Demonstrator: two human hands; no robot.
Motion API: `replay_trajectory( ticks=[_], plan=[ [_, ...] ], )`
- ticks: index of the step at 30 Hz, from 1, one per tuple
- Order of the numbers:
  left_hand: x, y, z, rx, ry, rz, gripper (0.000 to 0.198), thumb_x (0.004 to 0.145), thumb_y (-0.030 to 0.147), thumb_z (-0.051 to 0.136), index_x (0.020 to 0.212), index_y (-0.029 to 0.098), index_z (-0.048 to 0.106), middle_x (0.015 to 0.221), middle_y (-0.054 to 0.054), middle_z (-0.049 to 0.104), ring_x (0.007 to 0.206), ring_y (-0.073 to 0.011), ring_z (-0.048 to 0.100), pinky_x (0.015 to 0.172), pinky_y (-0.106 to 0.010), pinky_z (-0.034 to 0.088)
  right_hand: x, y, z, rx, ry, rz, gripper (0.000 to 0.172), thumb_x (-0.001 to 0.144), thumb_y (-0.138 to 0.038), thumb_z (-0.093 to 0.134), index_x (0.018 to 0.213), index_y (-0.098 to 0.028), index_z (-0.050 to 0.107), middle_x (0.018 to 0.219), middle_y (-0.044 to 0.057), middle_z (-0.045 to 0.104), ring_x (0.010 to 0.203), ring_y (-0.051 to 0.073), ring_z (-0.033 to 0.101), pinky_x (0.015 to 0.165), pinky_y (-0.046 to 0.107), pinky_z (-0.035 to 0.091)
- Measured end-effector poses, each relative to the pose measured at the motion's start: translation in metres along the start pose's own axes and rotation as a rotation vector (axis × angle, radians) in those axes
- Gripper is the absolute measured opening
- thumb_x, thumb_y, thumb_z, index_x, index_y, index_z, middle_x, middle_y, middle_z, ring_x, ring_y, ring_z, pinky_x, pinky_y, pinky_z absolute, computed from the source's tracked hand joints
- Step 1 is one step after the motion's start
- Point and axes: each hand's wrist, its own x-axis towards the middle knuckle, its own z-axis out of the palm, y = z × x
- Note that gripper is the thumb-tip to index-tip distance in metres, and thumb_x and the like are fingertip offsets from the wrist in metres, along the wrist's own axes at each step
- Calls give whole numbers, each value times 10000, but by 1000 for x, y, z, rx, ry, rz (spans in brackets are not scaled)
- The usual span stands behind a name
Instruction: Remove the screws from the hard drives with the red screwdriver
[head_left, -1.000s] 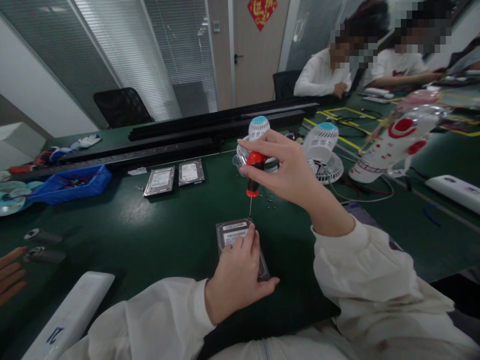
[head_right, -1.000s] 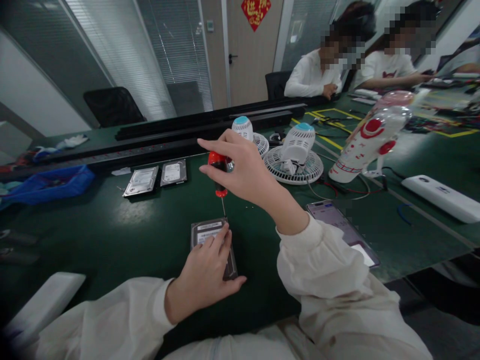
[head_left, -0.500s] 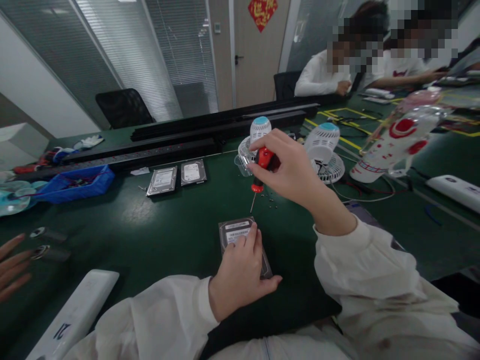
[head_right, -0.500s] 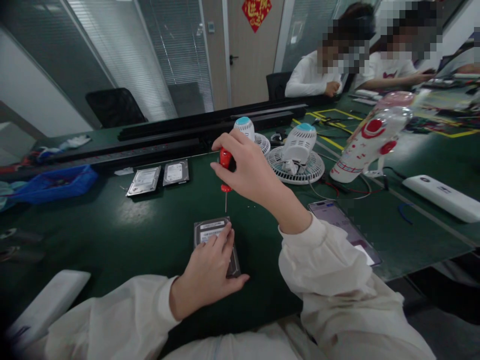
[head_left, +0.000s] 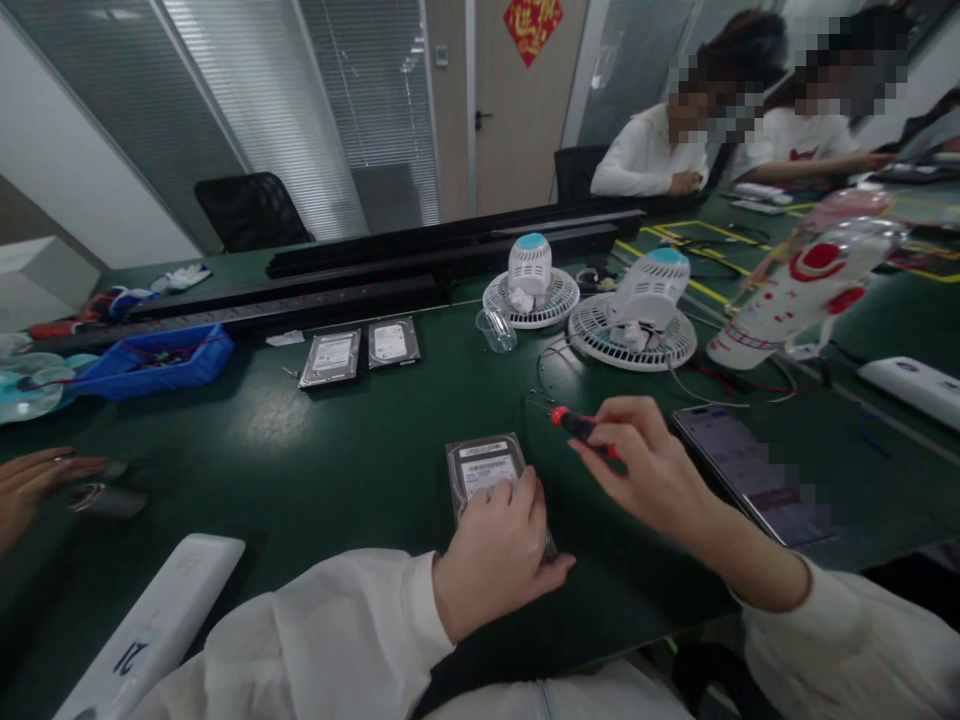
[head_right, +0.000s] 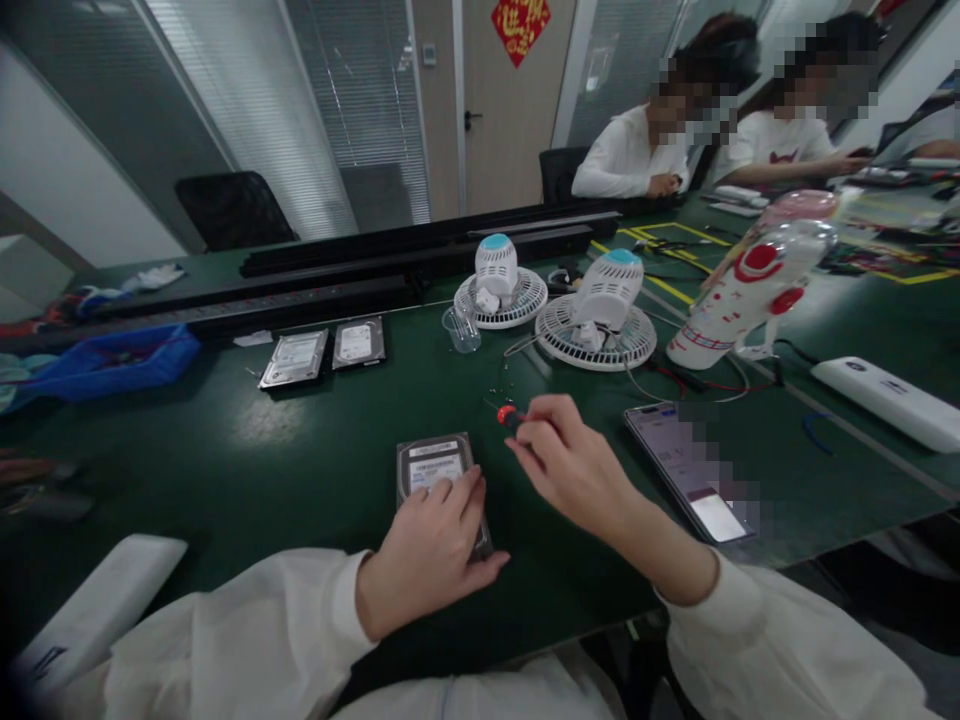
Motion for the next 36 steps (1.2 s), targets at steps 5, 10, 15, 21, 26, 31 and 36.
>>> replay_trajectory(
  ticks=[5, 10, 15, 21, 26, 31, 36],
  plan=[
    [-3, -2, 1, 10, 119, 158, 409, 1010, 500, 546, 1081, 126, 693, 1106, -122, 706, 858, -236, 658, 631, -359, 484, -32, -22, 8, -29, -157, -79, 94, 944, -155, 552, 875, -180, 611, 994, 126, 653, 755, 180, 627, 594, 278, 513],
    [-5, -5, 4, 12, 256, 336, 283, 1028, 347, 523, 866, 155, 652, 809, -48, 648, 667, -172, 630, 539, -319, 390, -38, -30, 7, 33, -339, -106, 124, 921, -183, 546, 859, -165, 652, 1003, 140, 695, 845, 213, 676, 678, 294, 557],
    [-6, -6, 7, 15, 326, 440, 276, 1011, 288, 534, 777, 168, 619, 716, -32, 594, 609, -150, 603, 516, -309, 337, -12, -26, 7, 43, -497, -78, 211, 965, -320, 530, 892, -173, 664, 955, 118, 711, 850, 218, 657, 711, 312, 522],
    [-5, -7, 6, -13, 388, 429, 278, 1007, 264, 518, 758, 179, 605, 713, -22, 581, 576, -146, 580, 506, -321, 323, 49, -22, 41, -69, -725, 6, 302, 1031, -297, 433, 918, -130, 658, 915, 139, 745, 833, 243, 709, 611, 300, 409],
    [-4, -8, 6, -45, 423, 424, 266, 1002, 261, 524, 766, 174, 611, 723, -20, 590, 562, -147, 575, 483, -324, 331, 63, -20, 64, -82, -854, -13, 329, 1046, -270, 368, 1022, -112, 656, 960, 174, 769, 861, 290, 762, 606, 318, 449],
    [-3, -9, 7, -52, 419, 428, 275, 1005, 257, 517, 757, 177, 607, 719, -20, 598, 547, -144, 581, 475, -321, 341, 64, -20, 61, -87, -927, -37, 335, 1036, -225, 352, 1025, -103, 664, 946, 201, 769, 858, 317, 774, 622, 360, 511],
    [-3, -9, 8, -50, 417, 424, 275, 1008, 256, 508, 760, 177, 597, 722, -23, 598, 557, -148, 588, 480, -321, 337, 66, -20, 62, -107, -962, -54, 264, 1017, -182, 408, 1028, -94, 658, 939, 163, 772, 850, 277, 775, 650, 354, 542]
  ],
)
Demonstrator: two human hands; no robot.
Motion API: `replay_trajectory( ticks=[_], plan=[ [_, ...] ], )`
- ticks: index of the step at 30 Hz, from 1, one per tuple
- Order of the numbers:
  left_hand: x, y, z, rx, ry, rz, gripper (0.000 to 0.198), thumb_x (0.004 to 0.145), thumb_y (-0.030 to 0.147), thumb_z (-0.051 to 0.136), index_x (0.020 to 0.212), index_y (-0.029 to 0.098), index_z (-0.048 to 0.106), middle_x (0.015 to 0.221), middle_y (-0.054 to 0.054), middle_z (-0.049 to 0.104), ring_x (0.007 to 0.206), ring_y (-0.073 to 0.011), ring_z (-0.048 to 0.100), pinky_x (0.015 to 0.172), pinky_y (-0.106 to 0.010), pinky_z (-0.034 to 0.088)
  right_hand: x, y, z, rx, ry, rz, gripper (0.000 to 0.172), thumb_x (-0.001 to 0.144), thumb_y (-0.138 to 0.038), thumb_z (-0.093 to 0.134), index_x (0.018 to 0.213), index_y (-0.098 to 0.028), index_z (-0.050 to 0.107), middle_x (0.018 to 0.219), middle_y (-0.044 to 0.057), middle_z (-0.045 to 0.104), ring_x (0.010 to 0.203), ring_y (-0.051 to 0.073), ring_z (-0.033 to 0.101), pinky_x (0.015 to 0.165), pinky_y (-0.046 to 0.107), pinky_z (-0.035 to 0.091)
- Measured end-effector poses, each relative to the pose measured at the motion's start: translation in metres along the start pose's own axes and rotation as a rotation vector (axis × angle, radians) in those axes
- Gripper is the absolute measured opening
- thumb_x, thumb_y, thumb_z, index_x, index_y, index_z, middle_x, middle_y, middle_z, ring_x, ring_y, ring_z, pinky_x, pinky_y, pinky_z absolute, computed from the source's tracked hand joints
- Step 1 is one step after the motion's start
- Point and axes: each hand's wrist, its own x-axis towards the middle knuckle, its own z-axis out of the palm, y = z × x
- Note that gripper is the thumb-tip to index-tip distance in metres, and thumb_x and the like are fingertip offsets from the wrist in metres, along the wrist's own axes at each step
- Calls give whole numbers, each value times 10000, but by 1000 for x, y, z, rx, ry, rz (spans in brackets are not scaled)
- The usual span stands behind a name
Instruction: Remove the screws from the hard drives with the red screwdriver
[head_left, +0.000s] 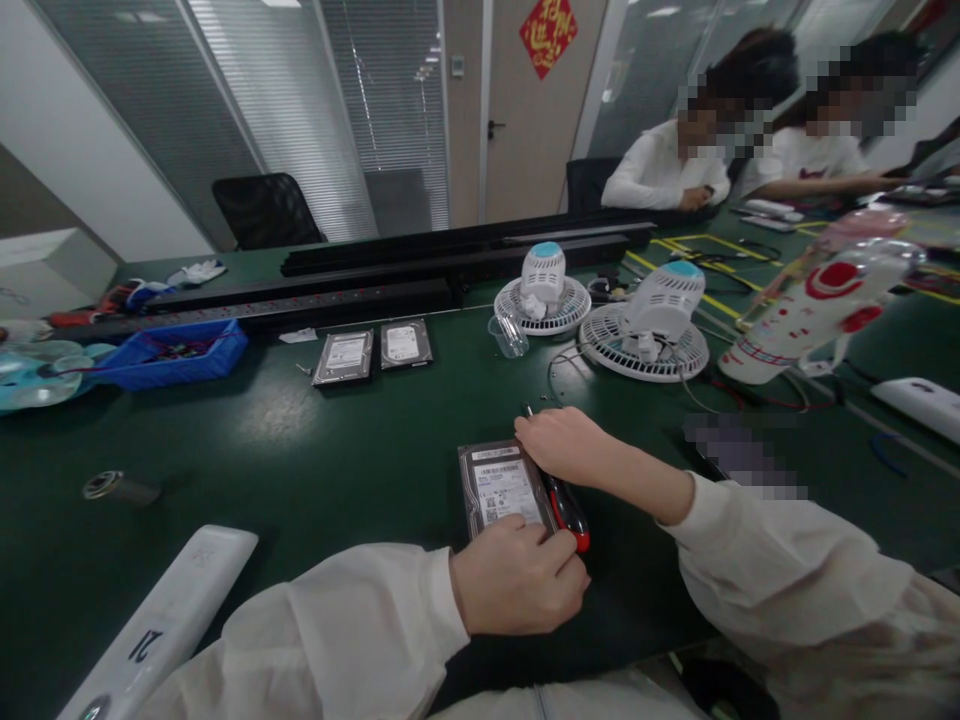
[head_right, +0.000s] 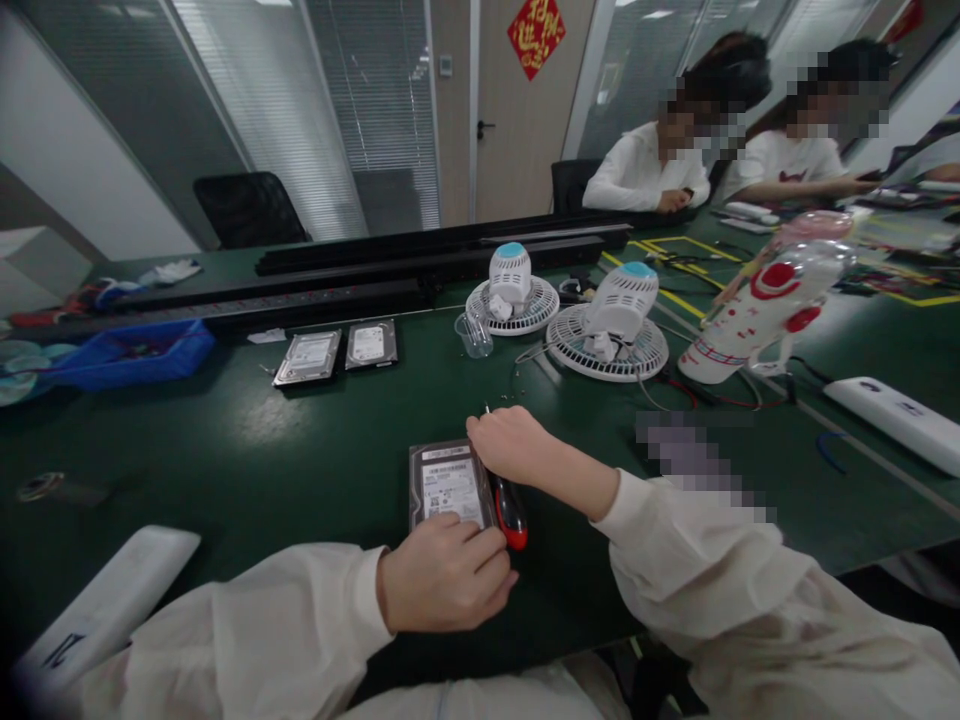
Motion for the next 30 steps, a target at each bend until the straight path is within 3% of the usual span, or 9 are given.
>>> replay_trajectory(
  ticks=[14, 23, 30],
  plan=[
    [0, -1, 2, 6, 46, 1, 242, 982, 256, 546, 755, 177, 572, 716, -3, 569, 530, -136, 579, 461, -323, 316, 4, 12, 12, -89, 63, -178, 168, 1007, -144, 448, 1019, -118, 614, 981, 142, 744, 912, 254, 725, 666, 307, 463],
    [1, -2, 2, 12, 78, 0, 230, 964, 259, 565, 751, 170, 573, 723, -2, 558, 517, -125, 578, 448, -311, 321, 6, 26, 19, -151, 183, -361, 53, 923, -103, 594, 940, -149, 612, 908, 79, 714, 798, 221, 658, 687, 325, 437],
    [0, -3, 3, 25, 39, 6, 244, 988, 266, 532, 766, 172, 571, 728, -1, 545, 532, -125, 583, 457, -312, 322, 7, 27, 20, -166, 261, -394, 67, 909, -112, 614, 959, -156, 614, 903, 76, 718, 791, 215, 648, 690, 323, 425]
  ],
)
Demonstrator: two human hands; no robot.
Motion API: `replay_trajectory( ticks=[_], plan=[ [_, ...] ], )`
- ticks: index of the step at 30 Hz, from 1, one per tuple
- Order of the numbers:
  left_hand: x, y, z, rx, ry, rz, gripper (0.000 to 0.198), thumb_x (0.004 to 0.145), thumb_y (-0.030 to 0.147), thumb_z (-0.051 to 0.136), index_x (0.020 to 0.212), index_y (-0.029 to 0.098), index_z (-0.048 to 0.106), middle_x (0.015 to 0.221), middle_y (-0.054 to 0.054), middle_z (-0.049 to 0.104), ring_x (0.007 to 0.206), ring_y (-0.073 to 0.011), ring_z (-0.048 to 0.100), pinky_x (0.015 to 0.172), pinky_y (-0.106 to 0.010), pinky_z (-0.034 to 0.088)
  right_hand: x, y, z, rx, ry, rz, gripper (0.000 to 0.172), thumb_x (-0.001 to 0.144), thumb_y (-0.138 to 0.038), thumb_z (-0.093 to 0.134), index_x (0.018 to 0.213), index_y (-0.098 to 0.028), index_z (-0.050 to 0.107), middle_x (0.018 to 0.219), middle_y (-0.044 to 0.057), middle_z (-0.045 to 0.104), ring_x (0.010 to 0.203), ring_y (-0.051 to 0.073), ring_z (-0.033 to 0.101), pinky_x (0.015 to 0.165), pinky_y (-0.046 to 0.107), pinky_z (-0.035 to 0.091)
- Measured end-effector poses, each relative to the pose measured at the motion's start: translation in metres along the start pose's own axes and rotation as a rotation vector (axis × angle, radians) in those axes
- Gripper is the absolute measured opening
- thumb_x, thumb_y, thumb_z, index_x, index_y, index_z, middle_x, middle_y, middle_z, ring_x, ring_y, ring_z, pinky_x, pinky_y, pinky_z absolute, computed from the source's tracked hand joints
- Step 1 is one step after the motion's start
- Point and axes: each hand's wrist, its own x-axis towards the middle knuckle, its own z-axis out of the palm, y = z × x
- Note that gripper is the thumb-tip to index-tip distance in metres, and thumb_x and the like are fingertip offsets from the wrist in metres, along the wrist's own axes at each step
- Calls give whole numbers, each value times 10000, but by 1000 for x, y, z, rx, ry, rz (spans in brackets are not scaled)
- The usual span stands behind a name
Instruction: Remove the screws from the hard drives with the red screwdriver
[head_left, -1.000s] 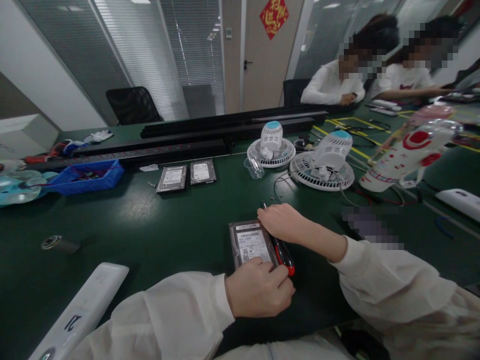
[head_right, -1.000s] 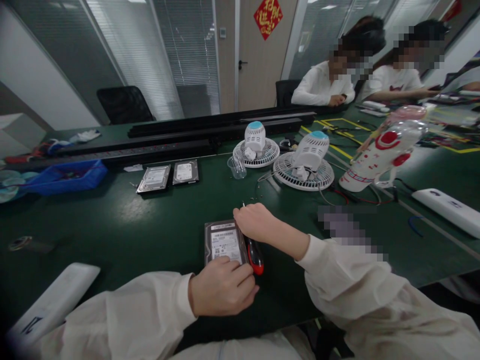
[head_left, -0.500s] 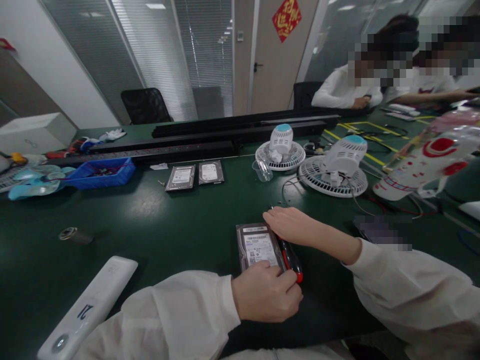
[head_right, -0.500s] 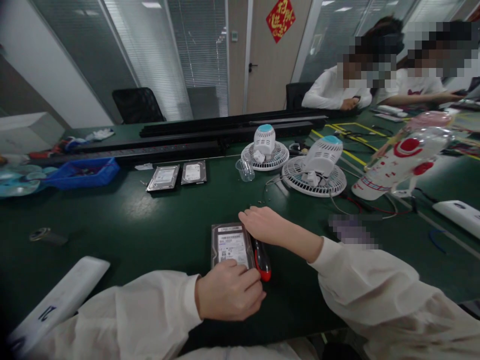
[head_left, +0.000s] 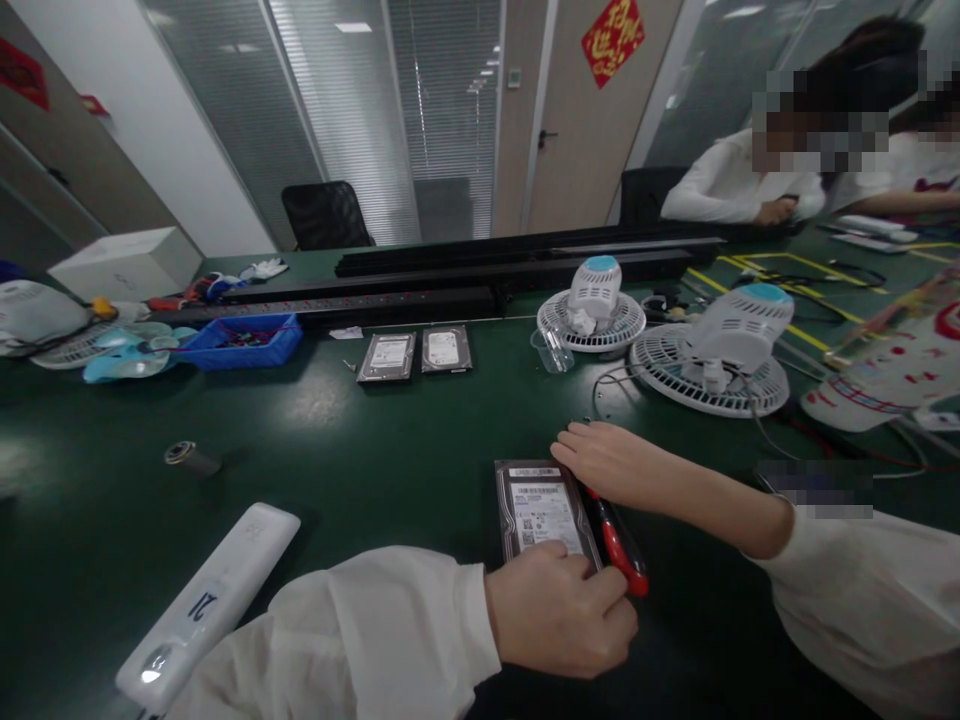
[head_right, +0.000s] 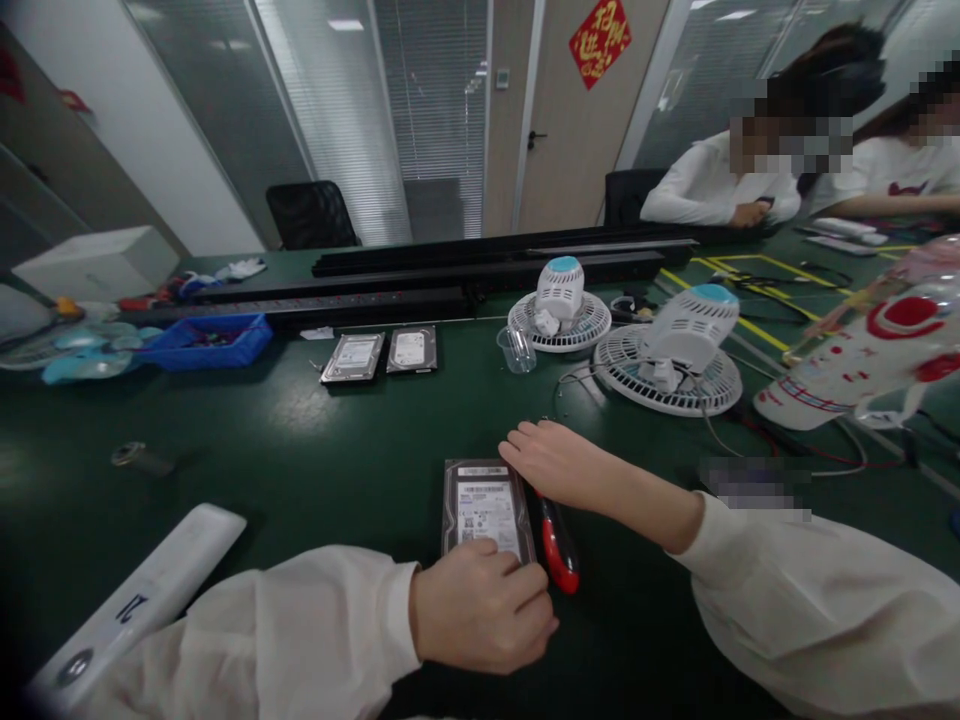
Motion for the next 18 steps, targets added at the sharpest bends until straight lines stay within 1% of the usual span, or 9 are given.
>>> replay_trajectory(
  ticks=[4, 8, 13, 18],
  plan=[
    [0, 0, 2, -1, -14, 5, 238, 983, 260, 539, 764, 172, 572, 733, -3, 550, 524, -124, 583, 452, -312, 322, -2, -1, -3, -9, 31, 3, 75, 872, -103, 635, 917, -157, 607, 871, 76, 711, 786, 223, 647, 686, 325, 422],
    [0, 1, 3, -12, 27, -9, 236, 971, 251, 554, 749, 173, 569, 725, -1, 543, 514, -126, 574, 441, -315, 321, -3, 1, -5, -6, 55, -18, 137, 823, -88, 684, 918, -152, 610, 874, 70, 709, 795, 218, 648, 697, 325, 424],
    [1, 0, 1, -26, 44, -9, 241, 976, 247, 553, 750, 168, 577, 727, -6, 549, 521, -126, 573, 445, -310, 340, -2, 4, -3, -8, 75, -65, 168, 837, -69, 668, 971, -163, 628, 895, 62, 714, 800, 220, 633, 698, 331, 409],
    [1, -1, 0, -22, 27, -1, 237, 968, 247, 552, 743, 175, 564, 727, -8, 551, 517, -123, 575, 443, -304, 327, -2, 6, -3, -2, 94, -131, 154, 850, -50, 645, 947, -170, 641, 895, 55, 721, 808, 223, 608, 718, 348, 393]
  ],
)
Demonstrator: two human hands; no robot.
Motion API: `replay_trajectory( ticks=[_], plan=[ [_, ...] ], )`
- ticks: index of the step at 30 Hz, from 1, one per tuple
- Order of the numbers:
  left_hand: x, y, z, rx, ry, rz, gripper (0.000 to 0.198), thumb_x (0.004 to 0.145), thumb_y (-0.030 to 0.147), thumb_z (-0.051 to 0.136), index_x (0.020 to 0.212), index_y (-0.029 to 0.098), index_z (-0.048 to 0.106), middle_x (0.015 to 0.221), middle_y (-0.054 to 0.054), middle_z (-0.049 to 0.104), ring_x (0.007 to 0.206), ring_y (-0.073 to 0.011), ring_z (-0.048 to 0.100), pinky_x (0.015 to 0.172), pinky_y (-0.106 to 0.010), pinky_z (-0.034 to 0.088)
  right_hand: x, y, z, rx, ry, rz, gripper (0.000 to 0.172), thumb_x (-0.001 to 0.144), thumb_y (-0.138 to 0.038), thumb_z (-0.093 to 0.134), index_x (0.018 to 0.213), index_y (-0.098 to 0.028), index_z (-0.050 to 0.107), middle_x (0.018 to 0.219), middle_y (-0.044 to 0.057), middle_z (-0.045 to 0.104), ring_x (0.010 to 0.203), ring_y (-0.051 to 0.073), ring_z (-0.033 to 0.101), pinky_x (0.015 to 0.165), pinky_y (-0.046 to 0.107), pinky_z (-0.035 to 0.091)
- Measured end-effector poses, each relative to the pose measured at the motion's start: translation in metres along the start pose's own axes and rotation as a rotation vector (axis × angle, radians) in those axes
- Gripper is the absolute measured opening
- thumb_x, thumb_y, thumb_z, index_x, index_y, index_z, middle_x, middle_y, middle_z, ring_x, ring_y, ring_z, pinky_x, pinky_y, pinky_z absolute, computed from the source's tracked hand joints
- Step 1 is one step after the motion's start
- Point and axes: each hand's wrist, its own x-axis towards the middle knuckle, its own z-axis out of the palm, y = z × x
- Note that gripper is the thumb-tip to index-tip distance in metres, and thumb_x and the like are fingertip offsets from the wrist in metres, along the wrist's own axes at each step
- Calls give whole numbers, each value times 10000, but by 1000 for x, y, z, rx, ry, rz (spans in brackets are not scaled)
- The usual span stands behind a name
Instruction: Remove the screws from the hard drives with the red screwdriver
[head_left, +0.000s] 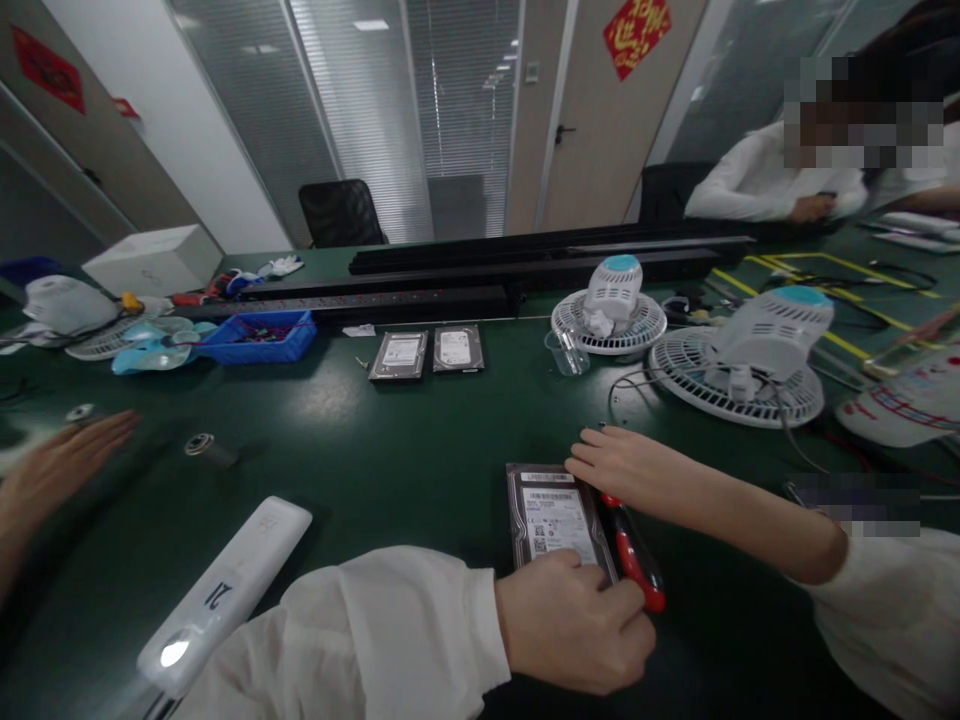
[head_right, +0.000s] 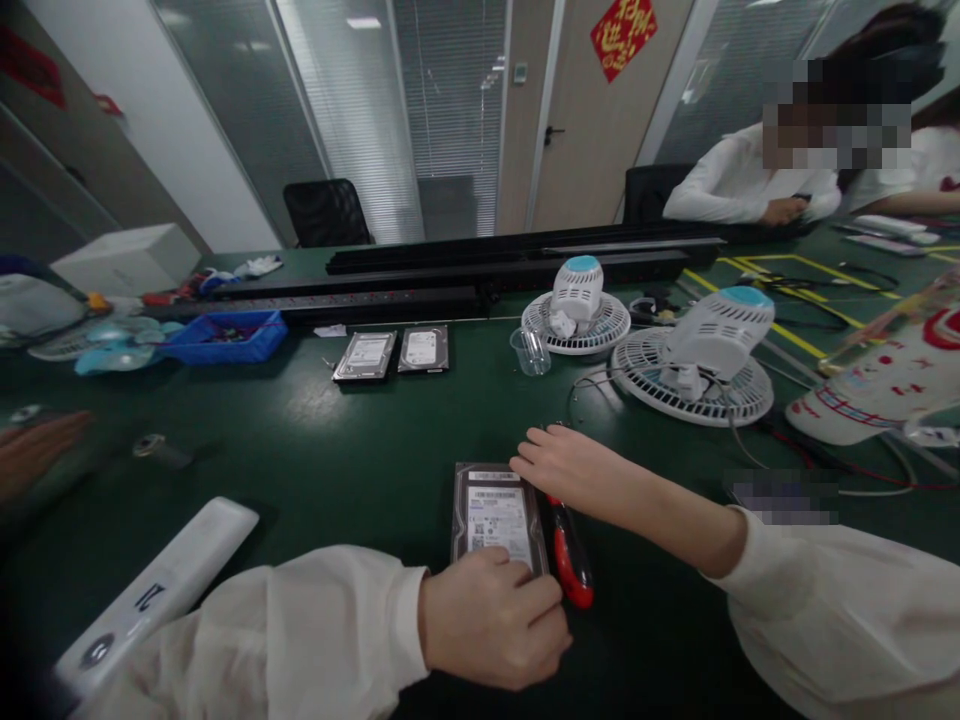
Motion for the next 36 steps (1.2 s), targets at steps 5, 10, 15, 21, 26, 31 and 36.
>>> replay_trajectory(
  ticks=[5, 10, 15, 21, 26, 31, 36],
  plan=[
    [-2, 1, 2, 0, -91, 5, 257, 995, 263, 515, 762, 173, 577, 746, -12, 562, 530, -121, 586, 452, -298, 329, 0, 3, -4, 10, 13, -73, 136, 872, -45, 624, 927, -165, 654, 888, 54, 717, 815, 217, 578, 710, 348, 362],
    [-1, 1, 1, -4, -74, 3, 247, 993, 254, 522, 773, 168, 595, 747, -13, 559, 523, -126, 577, 447, -304, 326, 0, 7, -5, 12, 13, -132, 136, 892, -46, 595, 936, -156, 663, 881, 61, 705, 820, 222, 562, 727, 355, 363],
    [0, 1, 1, -17, -153, 9, 255, 1010, 277, 511, 803, 166, 611, 760, -20, 575, 541, -128, 587, 464, -298, 341, -3, 12, -2, 43, 9, -138, 127, 888, -52, 615, 902, -173, 652, 908, 48, 704, 845, 228, 590, 728, 355, 380],
    [-4, 2, 4, -11, -132, 10, 245, 1003, 283, 519, 801, 167, 594, 759, -13, 559, 555, -127, 591, 469, -298, 340, -5, 11, 3, 116, -20, 15, 94, 895, -77, 632, 931, -162, 644, 945, 56, 717, 842, 208, 637, 731, 330, 425],
    [-4, 2, 2, -3, -123, 10, 232, 997, 278, 529, 807, 161, 593, 765, -13, 558, 561, -128, 592, 471, -302, 332, 0, -4, 1, 134, -80, 220, 130, 980, -178, 559, 895, -139, 650, 889, 96, 710, 797, 207, 654, 737, 326, 469],
    [-2, 2, 0, 4, -92, 1, 230, 989, 270, 529, 799, 161, 597, 752, -11, 553, 553, -131, 588, 466, -307, 325, 10, -21, -8, 162, -209, 417, 208, 996, -156, 489, 899, -118, 669, 917, 144, 730, 862, 252, 714, 743, 348, 524],
    [-2, 1, 1, -9, -176, 16, 248, 1012, 281, 499, 821, 162, 603, 765, -21, 574, 556, -129, 589, 466, -303, 308, 20, -28, -13, 222, -375, 576, 254, 1017, -150, 434, 947, -113, 675, 915, 119, 746, 795, 216, 740, 672, 328, 553]
  ],
)
